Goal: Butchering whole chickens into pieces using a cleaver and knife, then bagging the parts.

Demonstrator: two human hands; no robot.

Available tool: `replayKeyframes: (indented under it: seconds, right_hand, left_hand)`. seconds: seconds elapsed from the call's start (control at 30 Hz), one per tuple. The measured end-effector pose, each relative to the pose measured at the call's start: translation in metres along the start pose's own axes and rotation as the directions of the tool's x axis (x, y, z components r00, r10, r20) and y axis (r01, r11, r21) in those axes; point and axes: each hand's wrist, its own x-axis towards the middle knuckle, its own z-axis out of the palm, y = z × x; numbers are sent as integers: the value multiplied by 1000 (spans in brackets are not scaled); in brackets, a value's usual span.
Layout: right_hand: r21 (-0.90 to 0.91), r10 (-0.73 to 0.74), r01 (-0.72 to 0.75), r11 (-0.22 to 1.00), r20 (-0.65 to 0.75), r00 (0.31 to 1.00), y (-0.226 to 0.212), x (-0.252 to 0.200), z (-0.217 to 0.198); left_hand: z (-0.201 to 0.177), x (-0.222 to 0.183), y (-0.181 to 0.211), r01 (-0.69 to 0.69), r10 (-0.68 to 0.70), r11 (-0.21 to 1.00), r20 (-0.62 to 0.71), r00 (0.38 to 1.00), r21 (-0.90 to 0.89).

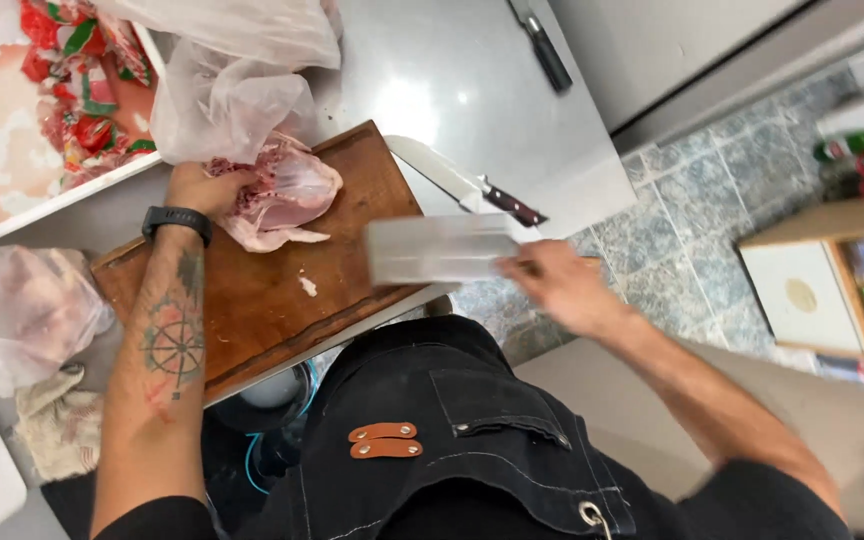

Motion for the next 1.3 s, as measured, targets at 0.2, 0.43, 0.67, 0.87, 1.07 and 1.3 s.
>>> replayKeyframes:
  seconds: [0.2,0.43,0.67,0.87,1.07,1.3]
  right_hand:
    - [301,662,-762,574,376,648,84,51,-16]
    - [-26,-155,155,988,14,988,189,99,77]
    - [87,-111,112,990,-23,994,130,106,73]
    - [154,-351,367,917,-123,928,-41,74,137]
    - [67,-316,318,946,-39,948,-147,100,170]
    - [563,82,-158,811,158,984,-180,143,122]
  left_hand:
    - [17,-8,-42,-179,242,955,-269,932,238]
    - [-14,-94,35,-441,706,703,-470,530,558]
    - [19,-168,-37,-385,917,354,-236,321,852]
    - [49,-194,-113,-522,716,697,-457,527,492]
    - [59,-172,-87,-471,648,762,-528,550,444]
    - [86,-155,-149,-547,481,826,-671,564,133]
